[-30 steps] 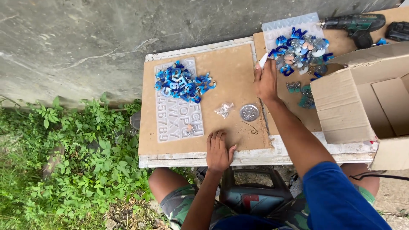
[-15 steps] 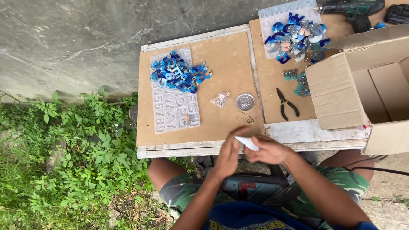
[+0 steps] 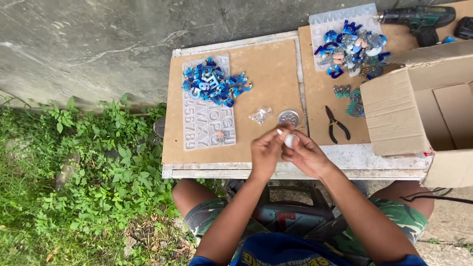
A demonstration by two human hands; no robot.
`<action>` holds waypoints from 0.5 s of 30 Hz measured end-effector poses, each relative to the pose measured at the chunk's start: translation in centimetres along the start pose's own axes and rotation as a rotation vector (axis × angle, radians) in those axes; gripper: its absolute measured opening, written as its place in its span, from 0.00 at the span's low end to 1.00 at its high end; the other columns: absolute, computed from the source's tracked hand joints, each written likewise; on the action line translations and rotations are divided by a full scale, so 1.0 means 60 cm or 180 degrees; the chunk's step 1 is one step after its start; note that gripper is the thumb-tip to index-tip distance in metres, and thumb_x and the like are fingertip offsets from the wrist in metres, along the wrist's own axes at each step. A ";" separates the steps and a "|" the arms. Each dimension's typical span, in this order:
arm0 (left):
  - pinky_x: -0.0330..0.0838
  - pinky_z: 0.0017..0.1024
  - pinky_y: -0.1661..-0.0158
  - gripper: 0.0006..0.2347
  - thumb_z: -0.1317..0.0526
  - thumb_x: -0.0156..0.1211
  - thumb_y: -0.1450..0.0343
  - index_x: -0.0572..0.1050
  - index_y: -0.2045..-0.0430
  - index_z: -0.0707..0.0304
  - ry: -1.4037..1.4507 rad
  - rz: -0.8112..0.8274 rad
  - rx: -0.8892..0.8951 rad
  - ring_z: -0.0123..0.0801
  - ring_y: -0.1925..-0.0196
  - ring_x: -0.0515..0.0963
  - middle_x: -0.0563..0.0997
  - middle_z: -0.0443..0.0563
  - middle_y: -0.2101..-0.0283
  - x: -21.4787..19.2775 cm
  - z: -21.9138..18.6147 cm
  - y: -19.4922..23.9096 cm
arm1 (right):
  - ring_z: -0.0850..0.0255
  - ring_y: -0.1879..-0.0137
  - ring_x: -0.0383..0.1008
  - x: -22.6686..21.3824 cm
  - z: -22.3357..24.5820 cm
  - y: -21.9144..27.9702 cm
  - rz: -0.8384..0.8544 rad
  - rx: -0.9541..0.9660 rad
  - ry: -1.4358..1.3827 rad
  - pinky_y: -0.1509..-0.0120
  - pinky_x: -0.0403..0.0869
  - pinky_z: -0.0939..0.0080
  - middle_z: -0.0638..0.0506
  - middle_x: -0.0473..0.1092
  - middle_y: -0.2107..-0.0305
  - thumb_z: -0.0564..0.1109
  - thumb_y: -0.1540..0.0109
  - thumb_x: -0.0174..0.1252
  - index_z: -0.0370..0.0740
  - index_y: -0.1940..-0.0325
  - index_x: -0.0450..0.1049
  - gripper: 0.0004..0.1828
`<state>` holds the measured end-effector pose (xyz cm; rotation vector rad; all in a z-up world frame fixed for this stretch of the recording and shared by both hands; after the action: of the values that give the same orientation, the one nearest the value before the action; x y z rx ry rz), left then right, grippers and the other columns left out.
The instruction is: Assembling keychains by attaching resin letters to metal rings using jump rings, pliers, and glue.
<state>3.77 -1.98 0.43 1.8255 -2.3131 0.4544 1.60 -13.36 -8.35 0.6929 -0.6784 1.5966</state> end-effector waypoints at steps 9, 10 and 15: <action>0.76 0.33 0.53 0.10 0.73 0.72 0.34 0.72 0.75 0.68 0.0233 -0.0751 0.0524 0.38 0.58 0.86 0.85 0.61 0.66 -0.017 0.008 -0.064 | 0.66 0.57 0.62 -0.049 -0.047 -0.043 -0.0261 -0.0437 -0.0072 0.64 0.64 0.71 0.56 0.68 0.60 0.37 0.35 0.58 0.44 0.33 0.72 0.25; 0.76 0.33 0.53 0.10 0.73 0.72 0.34 0.72 0.75 0.68 0.0238 -0.0750 0.0531 0.38 0.58 0.86 0.85 0.61 0.66 -0.013 -0.010 -0.067 | 0.66 0.57 0.62 -0.037 -0.036 -0.043 -0.0255 -0.0440 -0.0066 0.64 0.64 0.71 0.56 0.68 0.60 0.37 0.35 0.58 0.44 0.33 0.72 0.25; 0.71 0.31 0.45 0.07 0.60 0.45 0.18 0.66 0.63 0.61 0.0030 -0.1234 0.0891 0.31 0.46 0.79 0.83 0.55 0.51 -0.059 -0.022 -0.081 | 0.65 0.64 0.69 -0.124 -0.037 -0.049 -0.0984 -0.0383 -0.0140 0.66 0.65 0.69 0.54 0.70 0.70 0.52 0.32 0.58 0.45 0.48 0.77 0.13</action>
<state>9.23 0.68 1.27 2.3238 -1.8938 0.7487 5.22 -16.08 -15.30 0.7083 -0.6589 1.2505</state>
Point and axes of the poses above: each hand's wrist, its own y-axis away from the middle knuckle, its own x-axis out of the palm, z = x × y, the point moved 6 cm from there along -y, towards the middle knuckle
